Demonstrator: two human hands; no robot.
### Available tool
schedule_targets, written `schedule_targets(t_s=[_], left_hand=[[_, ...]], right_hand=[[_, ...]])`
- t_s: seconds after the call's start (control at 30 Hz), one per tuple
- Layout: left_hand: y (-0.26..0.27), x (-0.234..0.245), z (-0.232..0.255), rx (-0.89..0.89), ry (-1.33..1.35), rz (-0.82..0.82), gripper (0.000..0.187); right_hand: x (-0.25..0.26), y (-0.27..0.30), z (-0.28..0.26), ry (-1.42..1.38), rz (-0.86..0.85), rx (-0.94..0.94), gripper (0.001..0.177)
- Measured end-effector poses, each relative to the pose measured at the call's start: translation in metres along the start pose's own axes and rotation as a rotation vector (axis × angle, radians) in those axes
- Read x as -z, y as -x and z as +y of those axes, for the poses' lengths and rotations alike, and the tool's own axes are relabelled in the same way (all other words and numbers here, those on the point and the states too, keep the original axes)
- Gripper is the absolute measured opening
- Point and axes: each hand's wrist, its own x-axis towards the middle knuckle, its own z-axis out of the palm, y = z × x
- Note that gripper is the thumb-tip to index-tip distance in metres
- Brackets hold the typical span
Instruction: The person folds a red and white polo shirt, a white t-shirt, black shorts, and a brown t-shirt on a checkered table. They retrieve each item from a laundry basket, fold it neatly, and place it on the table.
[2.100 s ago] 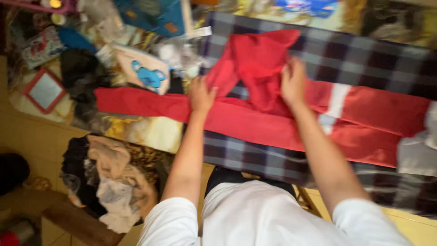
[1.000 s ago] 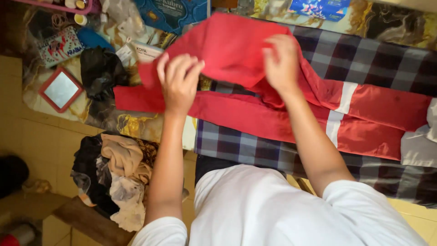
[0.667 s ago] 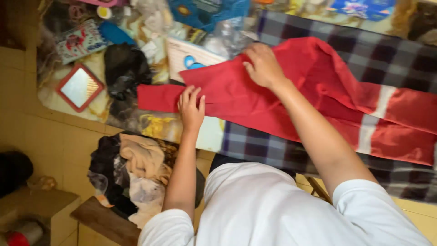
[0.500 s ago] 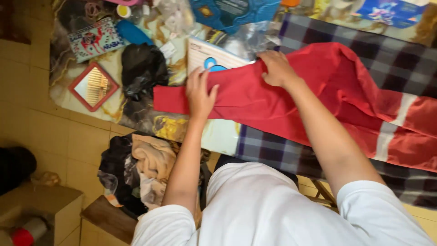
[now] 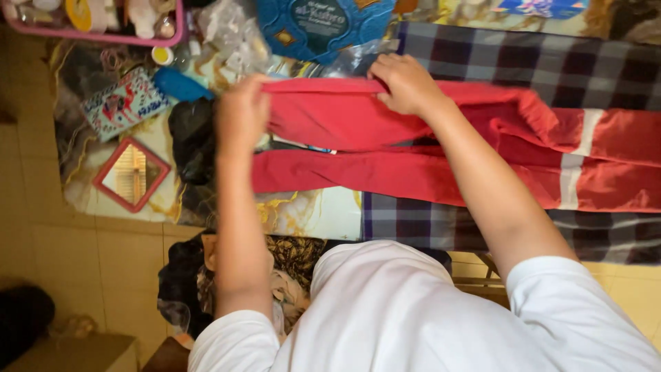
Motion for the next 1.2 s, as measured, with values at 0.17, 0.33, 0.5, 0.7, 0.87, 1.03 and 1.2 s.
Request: schedule_targets(t_s=[0.17,0.33,0.5,0.7,0.87,1.03,1.2], left_hand=[[-0.021,0.037,0.008,-0.187,-0.304,0.176,0.015],[-0.016,0.025,0.009,-0.208,-0.372,0.298,0.019],[-0.017,0.022,-0.013,-0.176,-0.367,0.298,0.017],[-0.012,0.033,-0.020,-0.179,-0.317,0.288,0.020],[-0.015,0.021,-0.022,-0.197,-0.327,0.371,0.023],[-0.013,-0.002,-0.056,-0.176,-0.415,0.220,0.028],[-0.009,-0.005,-0.071,-0.037,-0.371,0.191,0.033]], right_hand=[[0.001,0.029,0.030,0.308,0.145,-0.184,0.031],[-0.010,0.107,0.045,0.424,0.276,-0.384,0.024],[-0.010,0.170,0.074,0.500,0.288,-0.585,0.016],[0.004,0.203,0.071,0.515,0.472,-0.500,0.029],[-0.001,0.213,0.064,0.515,0.539,-0.563,0.037],[-0.017,0.223,0.067,0.516,0.538,-0.685,0.039],[-0.013,0.225,0.068,0.507,0.526,-0.683,0.041]])
